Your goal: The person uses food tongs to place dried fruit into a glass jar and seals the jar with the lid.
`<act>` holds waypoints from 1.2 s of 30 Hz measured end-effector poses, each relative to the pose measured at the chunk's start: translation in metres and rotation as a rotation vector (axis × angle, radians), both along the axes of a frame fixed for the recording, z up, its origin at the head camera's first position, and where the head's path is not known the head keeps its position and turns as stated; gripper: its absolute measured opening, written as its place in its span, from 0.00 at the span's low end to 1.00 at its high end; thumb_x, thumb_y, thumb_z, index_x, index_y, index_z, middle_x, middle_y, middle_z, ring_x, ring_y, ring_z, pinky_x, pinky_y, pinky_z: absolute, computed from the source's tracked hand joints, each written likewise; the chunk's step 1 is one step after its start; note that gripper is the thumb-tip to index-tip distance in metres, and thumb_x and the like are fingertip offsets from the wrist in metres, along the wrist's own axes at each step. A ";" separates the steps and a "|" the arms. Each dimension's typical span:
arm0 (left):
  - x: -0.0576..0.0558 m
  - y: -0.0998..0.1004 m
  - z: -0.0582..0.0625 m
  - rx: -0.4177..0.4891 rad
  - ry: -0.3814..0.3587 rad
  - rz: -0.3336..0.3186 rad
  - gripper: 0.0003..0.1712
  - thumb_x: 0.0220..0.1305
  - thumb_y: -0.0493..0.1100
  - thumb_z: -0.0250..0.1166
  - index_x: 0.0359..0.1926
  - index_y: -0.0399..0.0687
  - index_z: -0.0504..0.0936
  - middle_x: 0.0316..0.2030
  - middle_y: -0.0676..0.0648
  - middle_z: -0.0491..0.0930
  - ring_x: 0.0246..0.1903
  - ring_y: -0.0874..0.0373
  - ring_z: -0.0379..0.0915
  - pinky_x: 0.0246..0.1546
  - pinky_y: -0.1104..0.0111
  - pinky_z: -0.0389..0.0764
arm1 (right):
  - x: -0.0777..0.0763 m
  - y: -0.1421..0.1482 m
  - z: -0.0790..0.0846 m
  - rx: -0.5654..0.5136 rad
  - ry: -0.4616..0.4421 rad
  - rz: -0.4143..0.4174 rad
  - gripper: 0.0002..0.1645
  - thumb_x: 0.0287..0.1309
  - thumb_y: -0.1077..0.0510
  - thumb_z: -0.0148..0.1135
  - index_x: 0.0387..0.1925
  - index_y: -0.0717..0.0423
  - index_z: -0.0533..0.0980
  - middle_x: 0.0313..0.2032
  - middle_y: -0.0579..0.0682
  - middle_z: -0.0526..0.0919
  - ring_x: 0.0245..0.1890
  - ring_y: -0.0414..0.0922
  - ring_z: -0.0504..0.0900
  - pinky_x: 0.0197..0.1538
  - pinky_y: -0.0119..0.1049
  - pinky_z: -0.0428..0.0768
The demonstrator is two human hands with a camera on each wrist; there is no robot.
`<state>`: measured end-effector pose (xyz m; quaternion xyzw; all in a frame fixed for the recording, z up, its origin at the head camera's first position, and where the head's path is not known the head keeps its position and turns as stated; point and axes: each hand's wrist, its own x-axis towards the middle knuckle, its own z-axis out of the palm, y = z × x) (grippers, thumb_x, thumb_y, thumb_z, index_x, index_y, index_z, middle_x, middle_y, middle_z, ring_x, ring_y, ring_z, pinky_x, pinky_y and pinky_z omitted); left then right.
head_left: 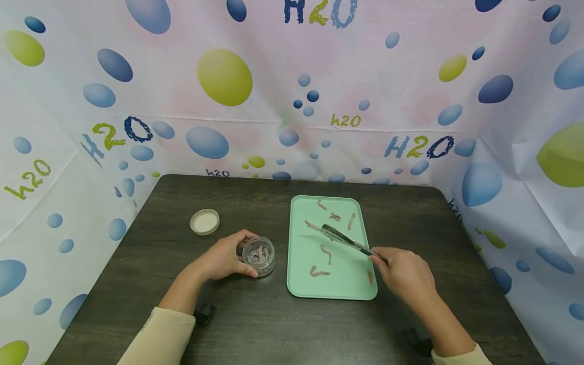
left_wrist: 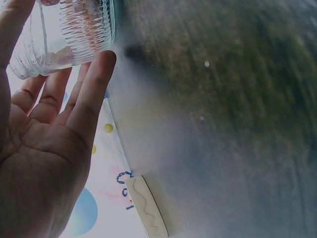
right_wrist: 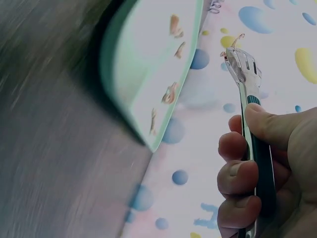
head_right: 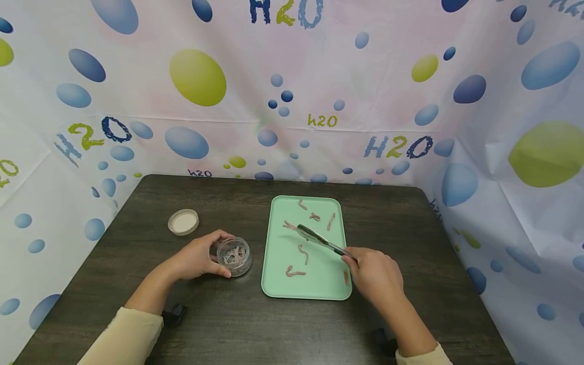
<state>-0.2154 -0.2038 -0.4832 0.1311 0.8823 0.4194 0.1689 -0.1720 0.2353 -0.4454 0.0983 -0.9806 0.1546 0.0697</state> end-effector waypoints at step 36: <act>-0.004 -0.004 -0.006 0.000 0.027 -0.019 0.51 0.49 0.50 0.90 0.72 0.53 0.74 0.63 0.43 0.84 0.60 0.47 0.85 0.57 0.56 0.91 | 0.006 -0.117 -0.020 -0.127 0.073 0.195 0.10 0.67 0.49 0.75 0.48 0.43 0.92 0.42 0.41 0.95 0.39 0.42 0.93 0.31 0.33 0.81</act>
